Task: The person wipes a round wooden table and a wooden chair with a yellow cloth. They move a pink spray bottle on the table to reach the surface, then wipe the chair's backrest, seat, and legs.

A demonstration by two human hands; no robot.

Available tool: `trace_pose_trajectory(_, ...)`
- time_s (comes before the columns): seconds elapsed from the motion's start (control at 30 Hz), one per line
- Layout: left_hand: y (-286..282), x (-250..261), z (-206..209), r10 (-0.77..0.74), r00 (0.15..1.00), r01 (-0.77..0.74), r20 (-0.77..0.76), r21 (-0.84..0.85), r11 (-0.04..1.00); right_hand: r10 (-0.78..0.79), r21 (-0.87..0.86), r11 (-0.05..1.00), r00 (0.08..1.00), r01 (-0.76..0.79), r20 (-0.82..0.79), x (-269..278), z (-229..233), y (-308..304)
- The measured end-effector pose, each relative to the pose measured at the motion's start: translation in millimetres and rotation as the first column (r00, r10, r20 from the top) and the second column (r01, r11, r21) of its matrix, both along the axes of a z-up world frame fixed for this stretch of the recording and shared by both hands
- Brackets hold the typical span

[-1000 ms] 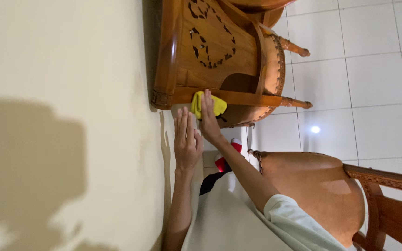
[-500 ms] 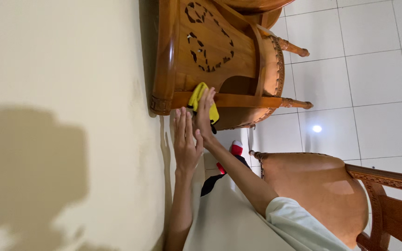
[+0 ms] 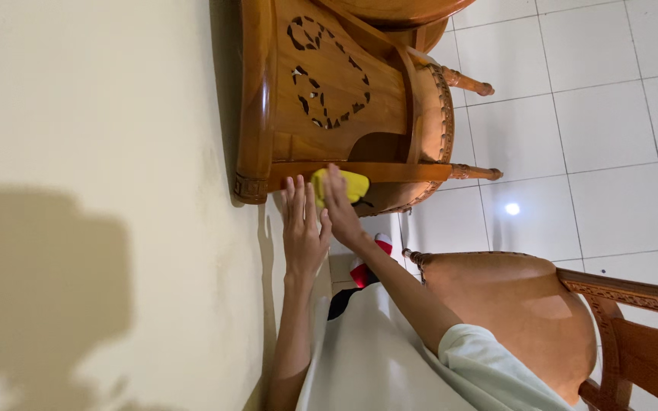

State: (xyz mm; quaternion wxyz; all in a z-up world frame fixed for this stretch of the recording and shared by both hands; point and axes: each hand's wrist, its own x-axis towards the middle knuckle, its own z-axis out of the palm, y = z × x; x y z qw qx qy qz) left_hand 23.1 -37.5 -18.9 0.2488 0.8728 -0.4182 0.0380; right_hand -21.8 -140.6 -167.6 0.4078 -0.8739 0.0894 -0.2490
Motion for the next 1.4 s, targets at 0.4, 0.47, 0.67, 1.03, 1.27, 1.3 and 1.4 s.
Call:
trace_pose_trajectory(0.4,-4.0,6.2,-16.7,0.022,1.0,-0.022,-0.007,0.057,0.998,-0.388,0.288,0.85,0.893,0.442,-0.227,20.7,-7.2,-3.6)
trace_pose_trajectory(0.47,-1.4,6.9,-18.9,0.022,1.0,-0.022,-0.006,0.083,0.996,-0.374,0.208,0.882,0.896,0.423,-0.239,29.5,3.9,-1.1)
trace_pose_trajectory(0.67,2.9,7.2,-20.9,-0.002,0.998,0.001,-0.056,-0.002,1.0,-0.186,0.288,0.943,0.982,0.166,0.043,36.2,53.2,23.2)
trace_pose_trajectory(1.03,-3.8,7.6,-24.7,0.018,0.997,-0.022,0.079,0.053,0.998,-0.087,0.008,0.996,0.995,0.087,-0.042,-13.4,-11.4,-16.4)
trace_pose_trajectory(1.27,-8.0,0.6,-19.1,0.044,0.997,-0.051,0.061,0.112,0.992,-0.263,0.175,0.942,0.953,0.287,-0.149,-13.3,-24.8,-30.2)
trace_pose_trajectory(1.3,-8.8,1.3,-20.9,0.045,0.996,-0.055,0.076,0.128,0.99,-0.296,0.207,0.921,0.939,0.329,-0.177,-10.4,-26.0,-30.5)
trace_pose_trajectory(1.4,-9.5,2.8,-26.2,0.041,0.996,-0.05,0.077,0.121,0.991,-0.375,0.21,0.885,0.903,0.416,-0.209,12.9,-18.2,-20.4)
